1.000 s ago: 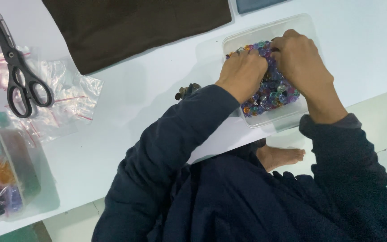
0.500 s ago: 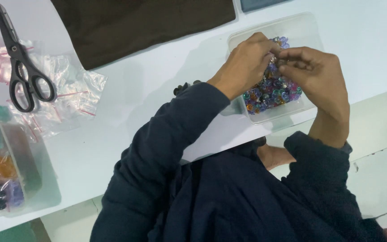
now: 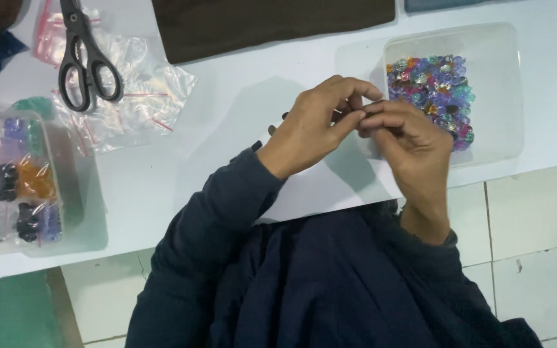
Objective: Picking up small black buttons from a surface and placing them into a small plastic bag
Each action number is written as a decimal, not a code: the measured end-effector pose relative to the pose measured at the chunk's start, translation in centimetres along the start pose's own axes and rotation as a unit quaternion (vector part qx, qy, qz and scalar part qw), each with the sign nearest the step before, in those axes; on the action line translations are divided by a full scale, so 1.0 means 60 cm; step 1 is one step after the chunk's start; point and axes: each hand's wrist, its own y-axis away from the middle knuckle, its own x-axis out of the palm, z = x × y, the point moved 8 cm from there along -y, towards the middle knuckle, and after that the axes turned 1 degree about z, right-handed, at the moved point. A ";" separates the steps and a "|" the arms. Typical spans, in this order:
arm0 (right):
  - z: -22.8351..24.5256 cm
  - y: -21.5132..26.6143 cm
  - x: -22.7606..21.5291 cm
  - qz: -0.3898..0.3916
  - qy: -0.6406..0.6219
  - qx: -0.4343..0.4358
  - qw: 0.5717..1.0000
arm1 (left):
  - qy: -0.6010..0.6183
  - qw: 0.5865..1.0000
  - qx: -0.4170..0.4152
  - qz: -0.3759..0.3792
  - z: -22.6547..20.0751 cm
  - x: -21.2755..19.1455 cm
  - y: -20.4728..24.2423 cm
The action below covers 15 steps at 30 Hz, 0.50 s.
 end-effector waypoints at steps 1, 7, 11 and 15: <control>-0.003 0.000 0.012 0.004 -0.002 -0.001 1.000 | -0.001 1.000 -0.002 -0.004 0.005 -0.010 0.012; 0.014 -0.004 0.055 -0.002 0.136 -0.092 0.986 | -0.070 0.993 -0.023 -0.090 0.080 -0.062 0.076; -0.021 -0.003 0.097 0.040 0.167 -0.098 0.980 | -0.137 0.982 -0.051 -0.119 0.121 -0.070 0.096; -0.041 -0.003 0.122 0.047 0.168 -0.096 0.980 | -0.126 0.985 -0.071 -0.095 0.151 -0.050 0.097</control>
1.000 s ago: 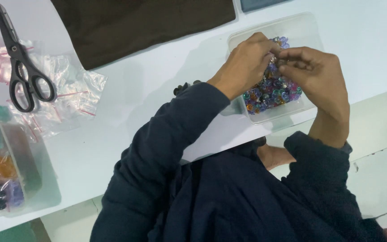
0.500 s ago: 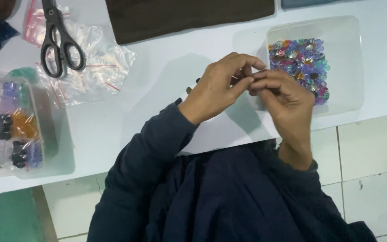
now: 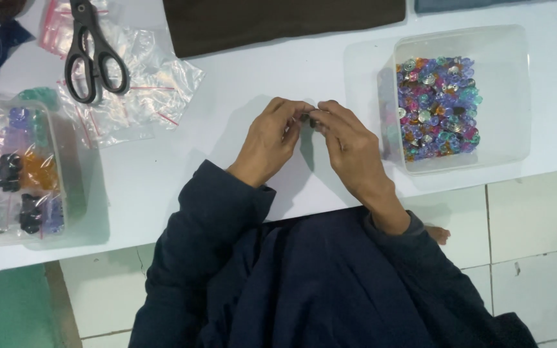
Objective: Picking up small black buttons from a surface and placing them into a small plastic bag
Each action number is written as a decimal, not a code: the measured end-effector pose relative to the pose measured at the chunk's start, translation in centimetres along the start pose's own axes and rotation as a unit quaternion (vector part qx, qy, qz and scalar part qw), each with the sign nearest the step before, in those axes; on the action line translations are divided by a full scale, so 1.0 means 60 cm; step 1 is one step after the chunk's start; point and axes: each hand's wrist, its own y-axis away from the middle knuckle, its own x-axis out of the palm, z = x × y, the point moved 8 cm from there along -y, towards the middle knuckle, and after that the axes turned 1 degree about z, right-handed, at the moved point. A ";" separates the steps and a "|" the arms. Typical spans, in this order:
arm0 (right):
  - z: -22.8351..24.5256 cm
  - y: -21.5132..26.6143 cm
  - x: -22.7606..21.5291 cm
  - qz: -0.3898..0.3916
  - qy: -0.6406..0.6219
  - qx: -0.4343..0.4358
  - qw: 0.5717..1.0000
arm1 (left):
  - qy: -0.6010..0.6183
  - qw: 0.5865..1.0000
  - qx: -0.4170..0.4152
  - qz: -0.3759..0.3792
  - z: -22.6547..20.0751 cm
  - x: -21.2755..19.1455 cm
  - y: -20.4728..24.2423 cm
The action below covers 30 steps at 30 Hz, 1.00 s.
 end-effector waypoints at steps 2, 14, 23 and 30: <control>0.007 -0.003 -0.012 -0.005 0.002 0.000 1.000 | 0.005 1.000 0.002 0.006 -0.010 0.001 -0.003; -0.029 0.010 -0.254 -0.063 0.069 0.033 0.995 | 0.006 0.983 0.180 0.047 -0.227 0.087 -0.099; -0.227 0.026 -0.237 0.109 0.224 0.115 0.962 | -0.279 0.942 0.161 0.097 -0.157 0.343 -0.198; -0.237 0.029 -0.234 0.122 0.254 0.164 0.945 | -0.331 0.921 0.147 0.146 -0.138 0.352 -0.207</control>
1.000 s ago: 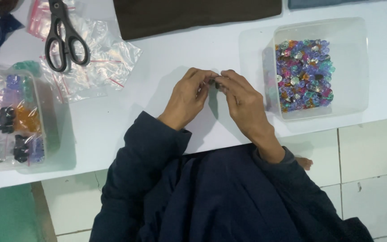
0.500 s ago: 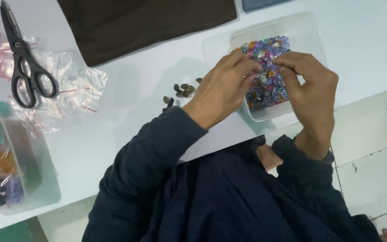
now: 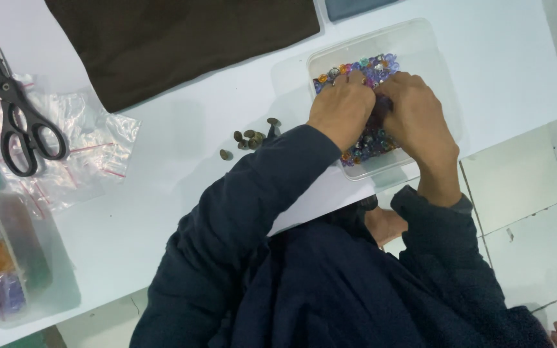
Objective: Picking up small black buttons from a surface and placing them into a small plastic bag
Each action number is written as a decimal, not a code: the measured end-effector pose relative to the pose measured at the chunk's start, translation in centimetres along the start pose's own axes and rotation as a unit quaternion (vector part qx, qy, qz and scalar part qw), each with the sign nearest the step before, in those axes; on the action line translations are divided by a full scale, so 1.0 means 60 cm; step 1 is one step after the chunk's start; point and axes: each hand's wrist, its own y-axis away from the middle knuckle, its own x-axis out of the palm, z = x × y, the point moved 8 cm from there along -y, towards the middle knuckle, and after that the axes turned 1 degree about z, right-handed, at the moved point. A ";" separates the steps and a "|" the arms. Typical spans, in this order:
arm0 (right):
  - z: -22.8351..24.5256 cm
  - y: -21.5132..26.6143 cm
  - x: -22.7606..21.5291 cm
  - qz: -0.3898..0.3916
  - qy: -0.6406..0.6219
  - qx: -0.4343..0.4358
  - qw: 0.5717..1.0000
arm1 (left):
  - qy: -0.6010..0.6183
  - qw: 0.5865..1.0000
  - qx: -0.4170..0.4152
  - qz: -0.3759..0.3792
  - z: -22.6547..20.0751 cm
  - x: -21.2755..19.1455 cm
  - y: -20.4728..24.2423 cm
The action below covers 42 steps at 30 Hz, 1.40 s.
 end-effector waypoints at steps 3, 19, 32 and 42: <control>-0.004 0.005 -0.024 -0.056 -0.114 0.015 0.992 | 0.067 0.997 0.010 -0.036 0.002 -0.010 -0.002; 0.207 0.049 -0.080 -0.132 -0.351 -0.067 0.925 | 0.310 0.943 0.025 -0.122 0.072 -0.259 0.176; 0.324 0.026 0.067 -0.117 -0.186 -0.181 0.959 | 0.252 0.956 -0.121 -0.087 0.189 -0.177 0.320; 0.310 0.072 -0.014 -0.136 -0.196 -0.176 0.955 | 0.255 0.947 -0.059 -0.187 0.135 -0.223 0.282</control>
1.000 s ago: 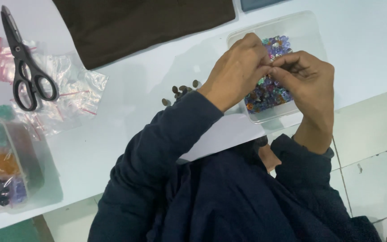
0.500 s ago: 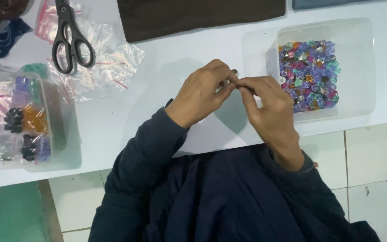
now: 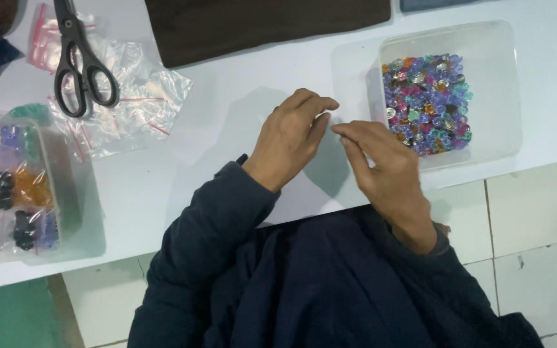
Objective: Picking up small black buttons from a surface and placing them into a small plastic bag
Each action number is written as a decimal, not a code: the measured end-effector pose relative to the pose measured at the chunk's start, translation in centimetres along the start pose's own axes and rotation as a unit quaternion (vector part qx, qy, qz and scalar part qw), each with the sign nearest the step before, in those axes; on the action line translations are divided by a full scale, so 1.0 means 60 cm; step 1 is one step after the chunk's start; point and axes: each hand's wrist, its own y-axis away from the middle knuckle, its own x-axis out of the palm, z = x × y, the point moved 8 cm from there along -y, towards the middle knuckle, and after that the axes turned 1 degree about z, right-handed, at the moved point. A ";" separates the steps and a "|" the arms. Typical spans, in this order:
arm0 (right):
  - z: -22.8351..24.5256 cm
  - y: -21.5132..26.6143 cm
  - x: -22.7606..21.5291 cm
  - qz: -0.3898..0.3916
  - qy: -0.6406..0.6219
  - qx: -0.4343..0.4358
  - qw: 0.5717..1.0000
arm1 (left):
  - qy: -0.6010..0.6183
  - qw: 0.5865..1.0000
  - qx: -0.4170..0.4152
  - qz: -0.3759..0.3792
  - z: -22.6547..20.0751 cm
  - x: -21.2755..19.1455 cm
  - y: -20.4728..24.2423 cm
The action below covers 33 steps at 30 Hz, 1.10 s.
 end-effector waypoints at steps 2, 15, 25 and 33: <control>-0.013 0.005 -0.052 -0.010 0.012 0.019 1.000 | 0.013 0.999 0.041 0.003 -0.027 0.044 -0.027; -0.321 0.062 -0.124 0.116 0.260 0.135 0.949 | -0.297 0.944 0.114 0.083 -0.060 0.383 -0.118; -0.310 0.062 -0.131 0.082 0.258 0.145 0.952 | -0.269 0.953 0.098 0.102 -0.058 0.369 -0.125; -0.128 0.050 -0.166 -0.077 0.093 0.092 0.988 | -0.105 0.978 0.181 0.008 -0.127 0.226 -0.086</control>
